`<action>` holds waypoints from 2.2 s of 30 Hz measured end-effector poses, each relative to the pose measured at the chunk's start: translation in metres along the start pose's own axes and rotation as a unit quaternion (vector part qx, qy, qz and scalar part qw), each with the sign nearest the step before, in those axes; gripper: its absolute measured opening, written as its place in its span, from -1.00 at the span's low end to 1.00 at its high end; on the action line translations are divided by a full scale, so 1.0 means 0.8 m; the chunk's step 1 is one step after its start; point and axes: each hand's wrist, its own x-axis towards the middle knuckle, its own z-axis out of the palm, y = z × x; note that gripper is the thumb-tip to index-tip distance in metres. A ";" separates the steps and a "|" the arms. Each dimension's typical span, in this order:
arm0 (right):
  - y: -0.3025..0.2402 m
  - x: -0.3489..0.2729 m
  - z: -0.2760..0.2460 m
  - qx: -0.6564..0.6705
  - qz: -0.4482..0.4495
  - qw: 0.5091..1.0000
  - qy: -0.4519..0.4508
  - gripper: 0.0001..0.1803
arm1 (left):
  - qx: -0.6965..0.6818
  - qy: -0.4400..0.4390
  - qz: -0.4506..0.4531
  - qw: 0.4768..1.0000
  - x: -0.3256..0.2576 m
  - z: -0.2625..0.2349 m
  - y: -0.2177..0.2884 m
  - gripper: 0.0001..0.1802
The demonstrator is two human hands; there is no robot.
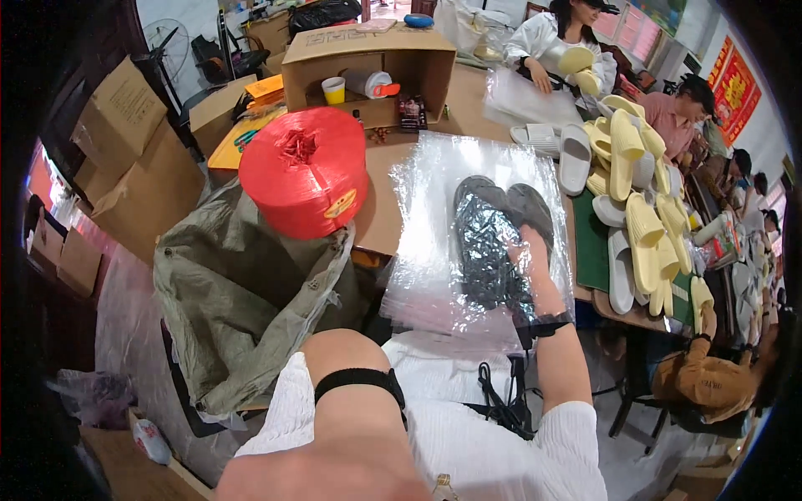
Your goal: Packing pairs of slippers into plastic bags and placing them into a collection sack.
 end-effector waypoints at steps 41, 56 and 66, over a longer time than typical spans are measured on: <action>-0.088 -0.169 -0.171 0.217 -0.170 0.943 -0.188 -0.51 | 0.661 -0.316 -0.526 0.432 -0.241 -0.212 -0.011 0.10; -0.029 -0.206 -0.182 0.022 -0.093 0.995 0.017 -0.30 | 0.527 -0.048 -0.657 0.537 -0.191 -0.270 0.039 -0.33; 0.001 -0.219 -0.156 0.243 -0.045 0.969 0.008 -0.87 | 0.475 -0.036 -0.674 0.565 -0.206 -0.306 0.061 -0.68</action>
